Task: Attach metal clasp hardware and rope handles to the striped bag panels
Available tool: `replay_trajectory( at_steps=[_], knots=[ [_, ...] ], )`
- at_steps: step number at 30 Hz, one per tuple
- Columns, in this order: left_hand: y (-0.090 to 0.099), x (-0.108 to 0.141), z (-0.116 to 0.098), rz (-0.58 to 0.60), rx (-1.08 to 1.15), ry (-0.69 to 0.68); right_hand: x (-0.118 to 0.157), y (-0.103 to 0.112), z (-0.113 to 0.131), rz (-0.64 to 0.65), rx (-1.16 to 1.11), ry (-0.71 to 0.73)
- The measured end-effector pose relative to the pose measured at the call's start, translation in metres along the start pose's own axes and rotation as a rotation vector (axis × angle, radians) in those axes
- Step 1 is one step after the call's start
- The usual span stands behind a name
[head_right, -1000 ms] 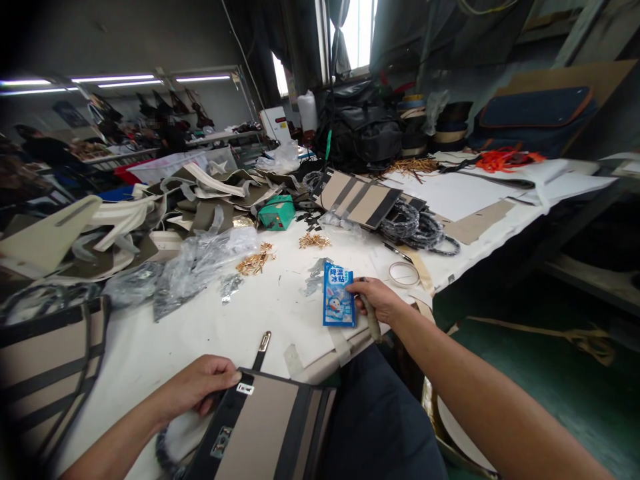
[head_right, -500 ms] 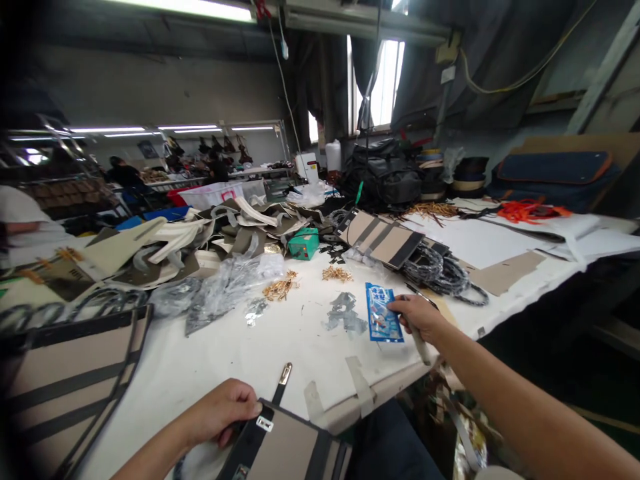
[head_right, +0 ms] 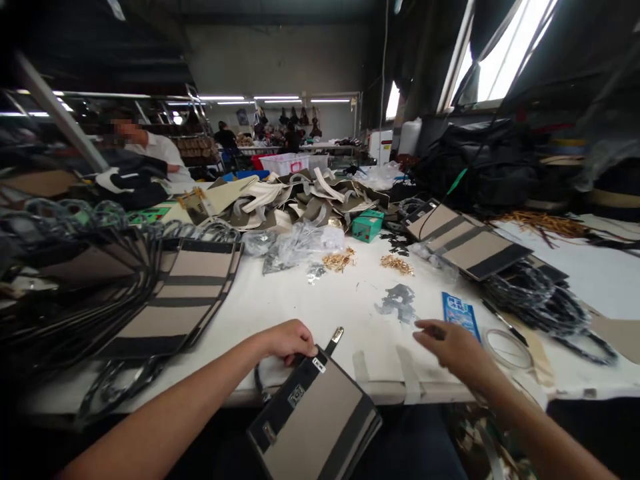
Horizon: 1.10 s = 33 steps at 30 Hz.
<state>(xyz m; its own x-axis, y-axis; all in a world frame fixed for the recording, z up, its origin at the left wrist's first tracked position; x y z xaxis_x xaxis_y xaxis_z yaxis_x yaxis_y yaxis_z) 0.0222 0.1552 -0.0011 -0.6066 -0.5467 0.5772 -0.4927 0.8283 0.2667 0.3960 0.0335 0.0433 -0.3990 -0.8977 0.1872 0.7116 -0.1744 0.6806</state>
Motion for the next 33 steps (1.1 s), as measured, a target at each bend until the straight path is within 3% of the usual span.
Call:
replay_trajectory(
  at_steps=[2, 5, 7, 10, 21, 26, 29, 33],
  knots=[
    [0.000, -0.002, 0.003, 0.007, 0.002, -0.004, 0.031, -0.054, 0.030, 0.220, 0.081, 0.119],
    [-0.001, -0.001, 0.003, 0.000, -0.026, -0.018, 0.060, -0.112, 0.071, 0.304, 0.097, 0.219],
    [-0.002, 0.000, 0.002, -0.009, -0.056, -0.031, 0.064, -0.136, 0.093, 0.323, 0.165, 0.256],
    [-0.004, 0.002, 0.002, -0.025, -0.095, -0.047, 0.056, -0.155, 0.113, 0.339, 0.306, 0.282],
    [-0.004, -0.001, 0.003, -0.030, -0.132, -0.070, 0.039, -0.168, 0.109, 0.395, 0.394, 0.258],
    [-0.003, 0.009, -0.002, -0.076, -0.211, -0.059, 0.038, -0.171, 0.110, 0.409, 0.366, 0.268],
    [-0.007, 0.026, -0.015, -0.139, -0.308, -0.088, 0.043, -0.165, 0.115, 0.421, 0.316, 0.295],
    [-0.016, 0.063, -0.052, -0.220, -0.501, -0.205, 0.067, -0.141, 0.109, 0.483, 0.210, 0.329]
  ],
)
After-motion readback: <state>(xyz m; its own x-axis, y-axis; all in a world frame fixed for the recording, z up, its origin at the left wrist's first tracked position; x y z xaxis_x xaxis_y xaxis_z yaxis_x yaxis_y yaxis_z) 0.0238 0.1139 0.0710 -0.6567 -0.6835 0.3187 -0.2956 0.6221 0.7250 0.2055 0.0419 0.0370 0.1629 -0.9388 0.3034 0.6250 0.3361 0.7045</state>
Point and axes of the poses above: each hand's wrist, its own x-axis away from the middle knuckle, its own y-axis out of the back of the hand, z = x × y, the point moved 4 cm from there along -x, towards the middle knuckle, and after that the axes turned 3 degrees about x, right-handed, at the moved point
